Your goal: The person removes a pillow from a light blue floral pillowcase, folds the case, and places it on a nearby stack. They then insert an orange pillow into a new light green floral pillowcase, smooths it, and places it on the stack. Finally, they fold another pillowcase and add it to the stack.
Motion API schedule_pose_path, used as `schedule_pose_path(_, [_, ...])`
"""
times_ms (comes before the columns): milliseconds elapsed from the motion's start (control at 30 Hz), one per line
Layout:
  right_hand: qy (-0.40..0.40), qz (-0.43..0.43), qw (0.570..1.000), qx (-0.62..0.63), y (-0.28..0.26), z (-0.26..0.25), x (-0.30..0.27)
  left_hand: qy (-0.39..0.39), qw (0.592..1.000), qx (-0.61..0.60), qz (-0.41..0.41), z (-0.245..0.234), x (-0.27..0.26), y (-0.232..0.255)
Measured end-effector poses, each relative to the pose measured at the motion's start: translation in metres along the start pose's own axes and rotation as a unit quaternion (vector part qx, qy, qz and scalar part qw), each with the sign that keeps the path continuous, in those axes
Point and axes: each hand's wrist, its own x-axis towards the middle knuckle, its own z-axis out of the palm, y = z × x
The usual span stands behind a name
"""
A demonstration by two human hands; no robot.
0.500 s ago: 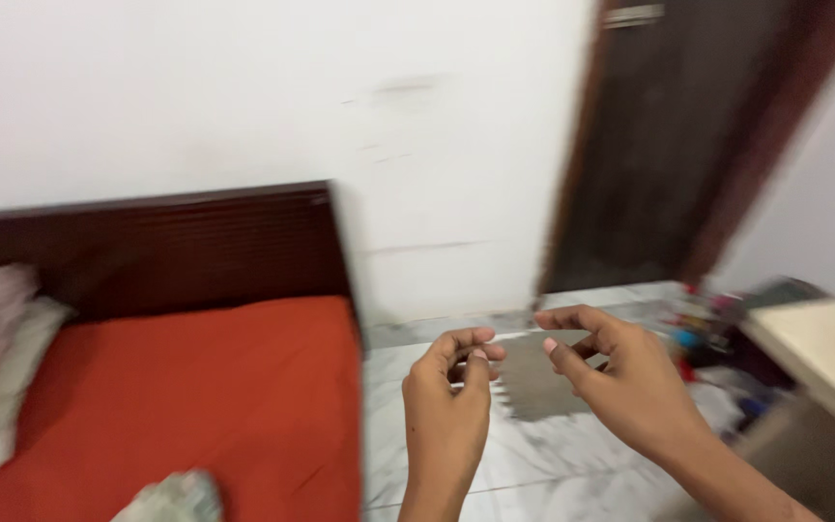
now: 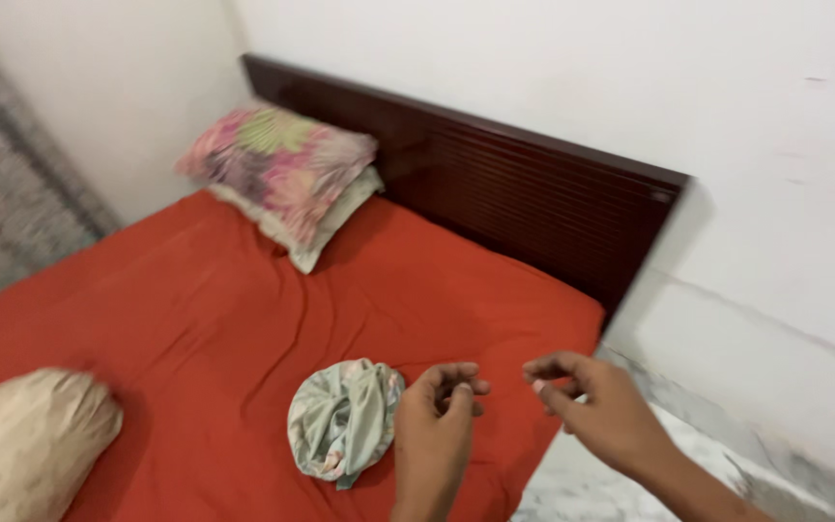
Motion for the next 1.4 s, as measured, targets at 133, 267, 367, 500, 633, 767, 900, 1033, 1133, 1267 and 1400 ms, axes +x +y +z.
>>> schedule_pose_path(133, [-0.129,-0.055,0.988,-0.066,0.012,0.037,0.08,0.082,0.992,-0.025,-0.093,-0.014,0.047,-0.036])
schedule_pose_path(267, [-0.246,-0.19,0.931,-0.191,0.035,0.085,0.15,0.138,0.982,0.036,-0.123,-0.04,0.086,-0.089])
schedule_pose_path(367, [-0.337,-0.27,0.851,-0.299,0.048,0.129,0.192,0.139,0.962,0.118,-0.203,-0.066,0.102,-0.138])
schedule_pose_path(500, [-0.434,-0.331,0.725,-0.42,0.065,0.182,0.232,0.049,0.921,0.143,-0.358,-0.093,0.121,-0.207])
schedule_pose_path(633, [-0.441,-0.339,0.673,-0.487,0.08,0.24,0.263,0.009,0.897,0.261,-0.356,-0.104,0.13,-0.278])
schedule_pose_path(767, [-0.446,-0.357,0.632,-0.524,0.096,0.294,0.285,-0.023,0.893,0.267,-0.361,-0.114,0.145,-0.35])
schedule_pose_path(900, [-0.435,-0.362,0.581,-0.584,0.114,0.339,0.299,-0.051,0.901,0.3,-0.309,-0.122,0.156,-0.425])
schedule_pose_path(1033, [-0.413,-0.444,0.556,-0.568,0.14,0.368,0.314,0.006,0.919,0.297,-0.258,-0.121,0.166,-0.465])
schedule_pose_path(1133, [-0.469,-0.478,0.581,-0.462,0.15,0.374,0.313,0.029,0.904,0.324,-0.279,-0.115,0.157,-0.449])
schedule_pose_path(1267, [-0.56,-0.459,0.64,-0.258,0.12,0.341,0.298,0.035,0.885,0.394,-0.246,-0.097,0.134,-0.366])
schedule_pose_path(1400, [-0.549,-0.485,0.668,-0.129,0.052,0.283,0.264,0.076,0.882,0.422,-0.193,-0.092,0.121,-0.268])
